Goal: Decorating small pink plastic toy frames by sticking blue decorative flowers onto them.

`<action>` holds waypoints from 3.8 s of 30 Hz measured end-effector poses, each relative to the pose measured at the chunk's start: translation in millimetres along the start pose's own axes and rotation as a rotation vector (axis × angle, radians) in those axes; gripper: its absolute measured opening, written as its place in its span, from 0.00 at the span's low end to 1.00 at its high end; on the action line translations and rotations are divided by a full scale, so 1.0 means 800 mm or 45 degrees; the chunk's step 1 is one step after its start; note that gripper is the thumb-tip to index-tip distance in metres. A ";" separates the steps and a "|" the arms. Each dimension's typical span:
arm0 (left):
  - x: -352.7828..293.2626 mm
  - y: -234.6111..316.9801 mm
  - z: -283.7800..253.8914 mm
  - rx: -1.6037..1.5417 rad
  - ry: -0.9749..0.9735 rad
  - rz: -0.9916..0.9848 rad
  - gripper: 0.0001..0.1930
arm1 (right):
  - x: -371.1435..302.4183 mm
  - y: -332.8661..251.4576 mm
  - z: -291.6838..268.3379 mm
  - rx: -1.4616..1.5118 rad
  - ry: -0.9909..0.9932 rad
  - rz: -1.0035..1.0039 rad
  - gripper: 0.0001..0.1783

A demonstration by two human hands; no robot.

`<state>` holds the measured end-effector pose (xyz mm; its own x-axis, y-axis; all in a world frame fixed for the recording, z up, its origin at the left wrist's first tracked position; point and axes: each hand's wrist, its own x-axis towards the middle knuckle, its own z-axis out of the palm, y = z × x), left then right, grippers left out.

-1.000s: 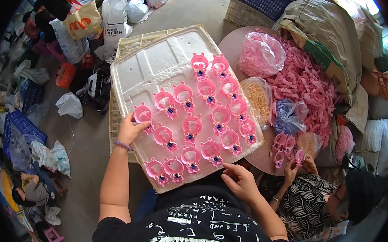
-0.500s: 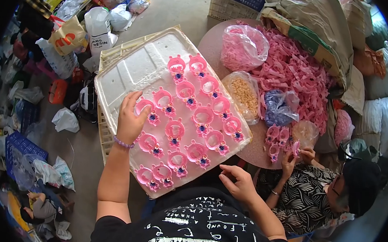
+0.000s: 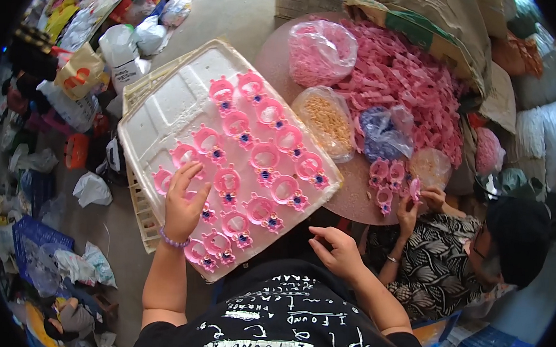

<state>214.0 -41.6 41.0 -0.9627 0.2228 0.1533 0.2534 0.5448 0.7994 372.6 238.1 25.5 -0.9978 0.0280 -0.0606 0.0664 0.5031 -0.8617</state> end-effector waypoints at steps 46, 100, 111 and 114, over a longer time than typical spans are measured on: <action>-0.033 0.202 0.258 -0.175 -1.027 0.397 0.16 | -0.095 0.132 -0.106 0.105 0.492 0.100 0.12; 0.010 0.138 0.588 -0.383 -0.861 -0.313 0.14 | -0.007 0.264 -0.202 -0.738 1.070 0.165 0.07; 0.013 0.143 0.587 -0.380 -0.899 -0.329 0.13 | -0.012 0.288 -0.192 -0.551 1.096 0.211 0.06; 0.014 0.138 0.590 -0.355 -0.851 -0.173 0.13 | -0.011 0.284 -0.194 -0.432 1.063 0.283 0.06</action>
<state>275.6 402.3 -143.2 -0.6979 0.6620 -0.2733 0.0169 0.3967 0.9178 395.6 486.5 -91.3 -0.6525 0.7005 0.2891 0.3826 0.6338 -0.6722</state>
